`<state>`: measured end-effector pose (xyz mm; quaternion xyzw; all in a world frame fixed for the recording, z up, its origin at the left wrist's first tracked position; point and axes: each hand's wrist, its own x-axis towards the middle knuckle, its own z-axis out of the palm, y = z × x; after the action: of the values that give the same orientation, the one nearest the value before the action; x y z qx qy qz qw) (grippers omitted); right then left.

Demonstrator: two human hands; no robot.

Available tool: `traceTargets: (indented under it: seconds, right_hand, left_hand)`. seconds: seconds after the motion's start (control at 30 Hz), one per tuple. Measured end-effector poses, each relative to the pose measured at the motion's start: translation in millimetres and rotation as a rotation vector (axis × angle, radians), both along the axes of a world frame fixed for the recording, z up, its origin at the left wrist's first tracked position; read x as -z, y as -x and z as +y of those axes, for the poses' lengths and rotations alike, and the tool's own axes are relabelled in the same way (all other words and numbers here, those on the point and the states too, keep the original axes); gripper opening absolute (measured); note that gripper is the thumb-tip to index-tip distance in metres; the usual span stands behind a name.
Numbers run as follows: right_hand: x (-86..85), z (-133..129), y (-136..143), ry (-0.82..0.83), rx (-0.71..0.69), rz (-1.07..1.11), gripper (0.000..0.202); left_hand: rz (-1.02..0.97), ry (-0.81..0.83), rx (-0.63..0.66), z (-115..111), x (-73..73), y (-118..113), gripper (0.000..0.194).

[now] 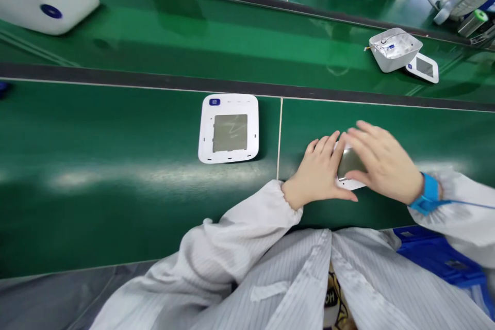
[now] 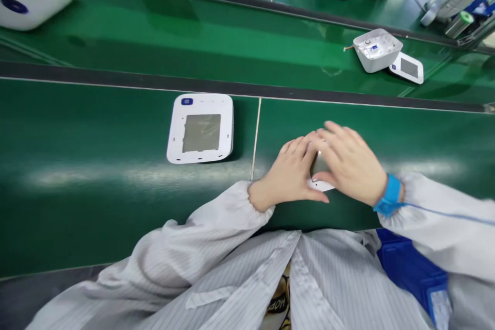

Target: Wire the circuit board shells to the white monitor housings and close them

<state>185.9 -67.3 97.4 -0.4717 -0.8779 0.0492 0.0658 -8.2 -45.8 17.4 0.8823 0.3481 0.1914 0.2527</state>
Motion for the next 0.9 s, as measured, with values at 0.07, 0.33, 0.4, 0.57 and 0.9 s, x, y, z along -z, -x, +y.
traceTargets:
  seconds: [0.07,0.33,0.4,0.57,0.9]
  right_hand:
    - [7.1,13.2,6.1,0.048,-0.270,-0.038,0.075]
    - [22.9,20.3,6.6,0.074,-0.354,-0.164,0.077]
    - [22.5,17.4,7.0,0.062,-0.325,-0.166,0.072]
    - [18.7,32.8,4.8,0.092,-0.324,-0.176,0.072]
    - [12.5,62.5,-1.1,0.109,-0.403,-0.184,0.077]
  left_hand:
    - [0.012,0.021,0.019,2.2,1.3,-0.9,0.132]
    - [0.024,-0.019,0.012,0.7,1.8,-2.4,0.131]
    - [0.028,-0.024,0.023,0.7,-0.8,-3.9,0.130]
    - [0.087,-0.024,0.006,3.2,-6.5,-5.1,0.116]
    - [0.076,-0.029,-0.030,-1.6,-6.2,-5.6,0.118]
